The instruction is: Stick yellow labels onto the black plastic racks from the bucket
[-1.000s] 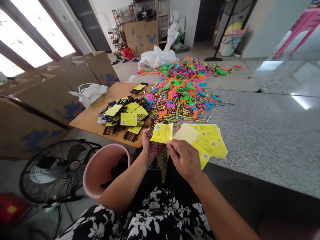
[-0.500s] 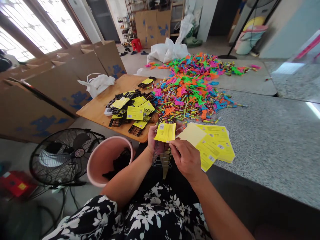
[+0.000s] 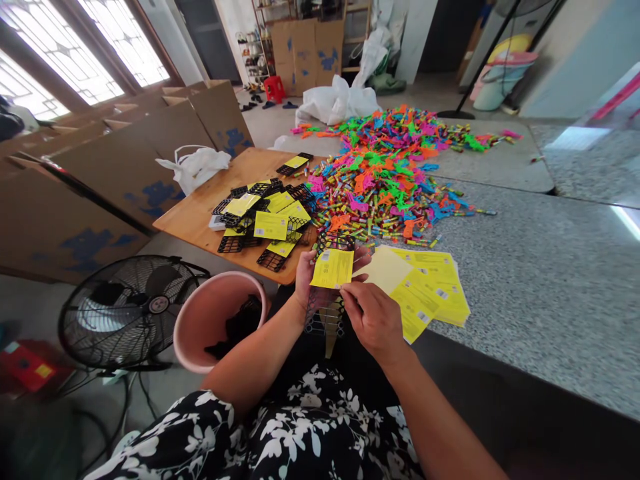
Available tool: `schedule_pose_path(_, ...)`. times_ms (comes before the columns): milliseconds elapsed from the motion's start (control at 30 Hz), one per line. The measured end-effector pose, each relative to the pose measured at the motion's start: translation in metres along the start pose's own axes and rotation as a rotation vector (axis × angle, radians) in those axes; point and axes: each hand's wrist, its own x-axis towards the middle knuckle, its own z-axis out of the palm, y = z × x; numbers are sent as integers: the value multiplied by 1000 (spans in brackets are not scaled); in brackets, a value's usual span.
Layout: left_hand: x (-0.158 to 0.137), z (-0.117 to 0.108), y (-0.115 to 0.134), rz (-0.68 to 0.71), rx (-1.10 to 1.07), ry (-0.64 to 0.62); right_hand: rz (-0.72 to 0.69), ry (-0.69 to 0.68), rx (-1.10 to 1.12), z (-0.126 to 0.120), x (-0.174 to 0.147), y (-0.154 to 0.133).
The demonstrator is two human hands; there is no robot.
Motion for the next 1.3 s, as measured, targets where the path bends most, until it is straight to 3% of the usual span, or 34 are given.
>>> schedule_pose_path(300,3,-10,0,-2,48,192,32,-57,64,-1,1,-1)
schedule_pose_path(433,3,-4,3,-3,18,271,68,-81,94,0,2,-4)
schedule_pose_path(633,2,10,2,6,5,135,97,-71,78,1,4,-7)
schedule_pose_path(800,3,6,4,65,91,118,172,-84,107,-1,2,-12)
schedule_pose_path(900,3,4,8,103,128,129,296,-27,145,-1,1,-13)
schedule_pose_path(1000,1,7,10,101,160,126,584,31,266,3,4,-12)
schedule_pose_path(1067,0,9,9,98,176,122,749,-75,410,6,7,-11)
schedule_pose_path(1167,-2,10,7,104,183,131,846,-250,604,10,8,-9)
schedule_pose_path(1300,-6,0,9,71,228,172,947,-249,773,10,4,-4)
